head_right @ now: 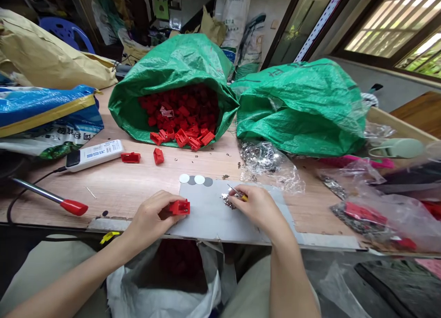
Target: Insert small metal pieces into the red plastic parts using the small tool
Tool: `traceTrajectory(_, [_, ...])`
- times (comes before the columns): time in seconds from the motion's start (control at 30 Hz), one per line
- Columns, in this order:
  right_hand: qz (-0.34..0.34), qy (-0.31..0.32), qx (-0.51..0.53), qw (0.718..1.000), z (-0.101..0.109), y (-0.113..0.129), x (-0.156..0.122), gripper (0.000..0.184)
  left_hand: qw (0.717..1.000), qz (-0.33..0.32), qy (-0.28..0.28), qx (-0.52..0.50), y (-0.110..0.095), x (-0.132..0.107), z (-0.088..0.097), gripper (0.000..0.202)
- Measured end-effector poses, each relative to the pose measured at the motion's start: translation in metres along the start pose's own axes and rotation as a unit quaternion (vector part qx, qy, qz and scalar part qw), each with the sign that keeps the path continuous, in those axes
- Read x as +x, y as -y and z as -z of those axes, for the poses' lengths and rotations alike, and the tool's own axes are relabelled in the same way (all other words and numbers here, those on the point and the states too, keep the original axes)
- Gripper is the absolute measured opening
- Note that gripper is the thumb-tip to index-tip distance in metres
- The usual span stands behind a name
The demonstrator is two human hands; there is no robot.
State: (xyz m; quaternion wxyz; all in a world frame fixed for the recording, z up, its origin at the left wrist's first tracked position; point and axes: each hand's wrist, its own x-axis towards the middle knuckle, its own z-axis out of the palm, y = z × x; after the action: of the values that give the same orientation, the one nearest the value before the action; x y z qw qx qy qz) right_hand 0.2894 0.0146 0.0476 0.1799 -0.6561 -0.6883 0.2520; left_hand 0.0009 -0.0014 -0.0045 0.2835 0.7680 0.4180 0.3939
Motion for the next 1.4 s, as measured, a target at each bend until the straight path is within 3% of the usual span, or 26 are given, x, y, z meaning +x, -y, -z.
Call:
traceTrajectory(0.2, [-0.019, -0.021, -0.065, 0.997, -0.014, 0.001, 0.005, 0.018, 1.000, -0.006, -0.004, 0.011, 0.000, -0.001, -0.001, 0.026])
traceTrajectory(0.33, [-0.021, -0.023, 0.016, 0.999, -0.017, 0.008, 0.007, 0.025, 1.000, 0.020, -0.014, 0.005, 0.002, -0.001, -0.003, 0.027])
traceTrajectory(0.43, [0.036, -0.040, 0.083, 0.995, -0.029, 0.018, 0.008, 0.027, 0.999, 0.029, -0.013, 0.000, 0.003, -0.001, -0.003, 0.025])
traceTrajectory(0.53, [0.139, -0.033, 0.065, 0.988, -0.044, 0.025, 0.009, 0.021, 0.999, 0.030, -0.015, -0.001, 0.003, -0.001, -0.004, 0.025])
traceTrajectory(0.6, [0.174, -0.005, 0.044, 0.984, -0.049, 0.025, 0.010, 0.021, 0.999, 0.034, -0.015, -0.001, 0.003, 0.000, -0.004, 0.026])
traceTrajectory(0.67, [0.173, 0.014, 0.046, 0.984, -0.047, 0.022, 0.011, 0.020, 0.999, 0.034, -0.015, -0.001, 0.003, -0.001, -0.004, 0.026])
traceTrajectory(0.8, [0.157, -0.006, 0.057, 0.986, -0.040, 0.017, 0.012, 0.019, 0.999, 0.027, -0.018, 0.005, 0.002, -0.001, -0.003, 0.025])
traceTrajectory(1.07, [0.181, 0.010, 0.025, 0.983, -0.055, 0.021, 0.013, 0.020, 0.999, 0.024, -0.021, 0.008, 0.002, 0.000, -0.002, 0.025])
traceTrajectory(1.4, [0.169, 0.010, 0.028, 0.985, -0.055, 0.025, 0.016, 0.019, 0.999, 0.047, -0.011, 0.002, 0.001, -0.001, -0.003, 0.026])
